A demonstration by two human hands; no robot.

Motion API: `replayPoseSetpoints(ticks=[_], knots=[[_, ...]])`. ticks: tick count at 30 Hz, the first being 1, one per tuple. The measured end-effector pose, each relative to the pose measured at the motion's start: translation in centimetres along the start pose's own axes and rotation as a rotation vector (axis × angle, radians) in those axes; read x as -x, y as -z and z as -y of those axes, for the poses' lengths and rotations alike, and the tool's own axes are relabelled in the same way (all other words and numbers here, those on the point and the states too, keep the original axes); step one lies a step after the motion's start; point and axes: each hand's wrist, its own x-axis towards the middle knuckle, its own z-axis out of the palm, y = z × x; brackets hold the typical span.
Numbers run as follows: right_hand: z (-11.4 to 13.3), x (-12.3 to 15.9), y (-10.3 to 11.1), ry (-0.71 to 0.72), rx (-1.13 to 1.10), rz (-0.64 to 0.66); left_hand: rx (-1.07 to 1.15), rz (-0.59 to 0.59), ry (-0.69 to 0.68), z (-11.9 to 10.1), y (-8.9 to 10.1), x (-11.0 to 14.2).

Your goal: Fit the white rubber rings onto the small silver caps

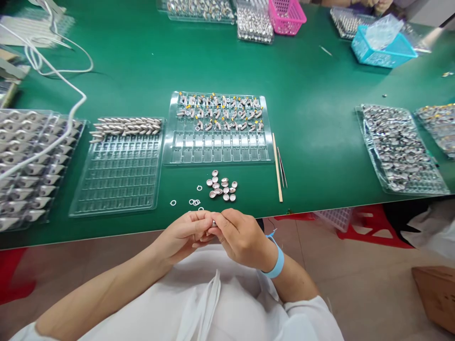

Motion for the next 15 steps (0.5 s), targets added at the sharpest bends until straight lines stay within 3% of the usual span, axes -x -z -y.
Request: replayPoseSetpoints(ticks=[6, 15], knots=[[0.04, -0.03, -0.21, 0.004, -0.006, -0.066, -0.036, 0.059, 0.035, -0.08, 0.43, -0.18], [0.29, -0.09, -0.39, 0.052, 0.143, -0.105, -0.049, 0.027, -0.01, 0.22, -0.03, -0.17]])
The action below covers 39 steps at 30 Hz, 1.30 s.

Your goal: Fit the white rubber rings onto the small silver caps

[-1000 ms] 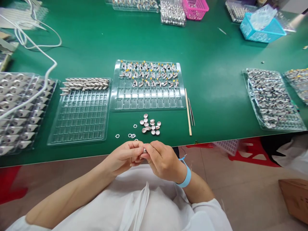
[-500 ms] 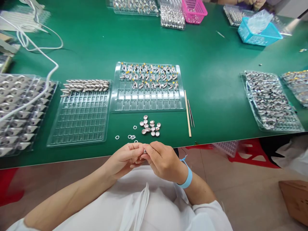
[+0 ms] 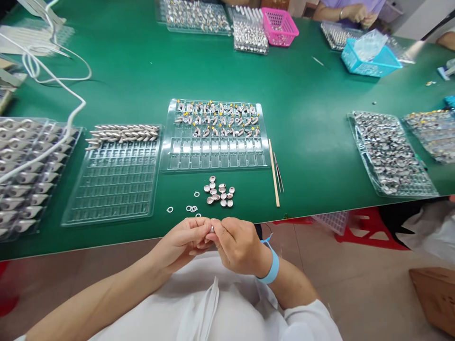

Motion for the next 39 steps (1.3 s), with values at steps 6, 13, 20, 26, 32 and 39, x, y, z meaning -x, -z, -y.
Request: replayPoseSetpoints(ticks=[6, 13, 20, 26, 32, 39], knots=[[-0.1, 0.5, -0.5, 0.018, -0.004, -0.015, 0.08, 0.014, 0.029, -0.1, -0.3, 0.2], [-0.1, 0.7, -1.4, 0.016, -0.002, -0.022, 0.147, 0.016, 0.031, 0.0, 0.0, 0.1], [-0.7, -0.1, -1.1, 0.027, -0.031, -0.005, 0.123, -0.003, 0.011, -0.6, -0.2, -0.1], [-1.2, -0.1, -0.5, -0.147, -0.122, -0.039, -0.21, -0.063, -0.144, -1.3, -1.0, -0.2], [-1.4, 0.1, -0.4, -0.242, -0.243, -0.017, -0.821, -0.149, -0.704, -1.6, 0.1, 0.3], [-1.5, 0.5, -0.4, -0.255, -0.313, 0.028, -1.248, -0.045, -1.207, -1.6, 1.1, -0.6]])
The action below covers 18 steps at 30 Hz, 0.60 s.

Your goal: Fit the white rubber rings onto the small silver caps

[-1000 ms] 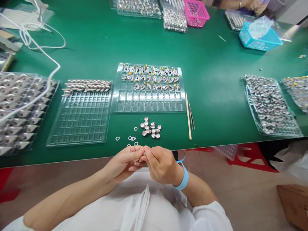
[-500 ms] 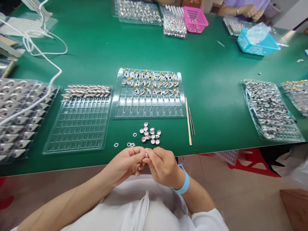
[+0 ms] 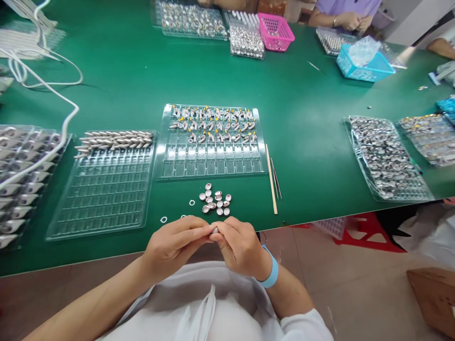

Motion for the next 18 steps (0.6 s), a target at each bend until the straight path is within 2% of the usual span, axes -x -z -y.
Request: replayPoseSetpoints(ticks=[2, 4, 8, 12, 18], knots=[[0.1, 0.1, 0.0, -0.006, 0.005, 0.003, -0.089, -0.04, -0.121, 0.2, -0.4, 0.2], [0.3, 0.1, -0.1, -0.018, 0.007, 0.013, -0.181, -0.055, -0.157, 0.2, -0.8, 0.5], [0.7, -0.2, 0.1, -0.043, -0.059, 0.064, -0.294, -0.094, -0.178, 0.0, -1.2, 1.0], [1.0, -0.4, 0.4, -0.046, -0.108, 0.083, -0.306, -0.107, -0.175, 0.0, -1.3, 1.5], [1.2, -0.2, 0.0, 0.0, 0.131, 0.054, -0.319, -0.059, -0.167, 0.6, -1.7, 2.2]])
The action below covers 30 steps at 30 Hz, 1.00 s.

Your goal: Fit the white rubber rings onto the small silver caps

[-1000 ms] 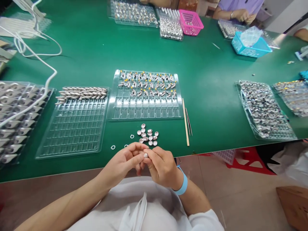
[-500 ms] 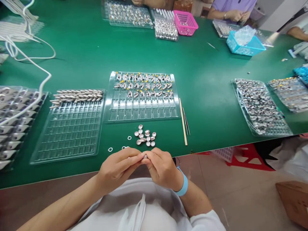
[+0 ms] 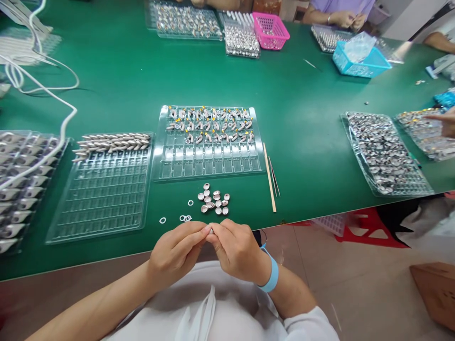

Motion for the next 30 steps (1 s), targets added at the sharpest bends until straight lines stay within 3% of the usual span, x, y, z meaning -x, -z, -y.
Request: replayPoseSetpoints(ticks=[4, 21, 30], knots=[[0.3, 0.0, -0.5, 0.013, 0.097, -0.04, -0.007, -0.001, -0.005, 0.2, -0.2, 0.2], [-0.1, 0.0, -2.5, 0.008, 0.111, -0.152, -0.122, 0.027, 0.003, 0.9, -0.3, -0.5], [-0.3, -0.8, -0.8, -0.142, -0.206, -0.027, 0.072, -0.052, 0.133, 0.8, 0.3, -1.7]])
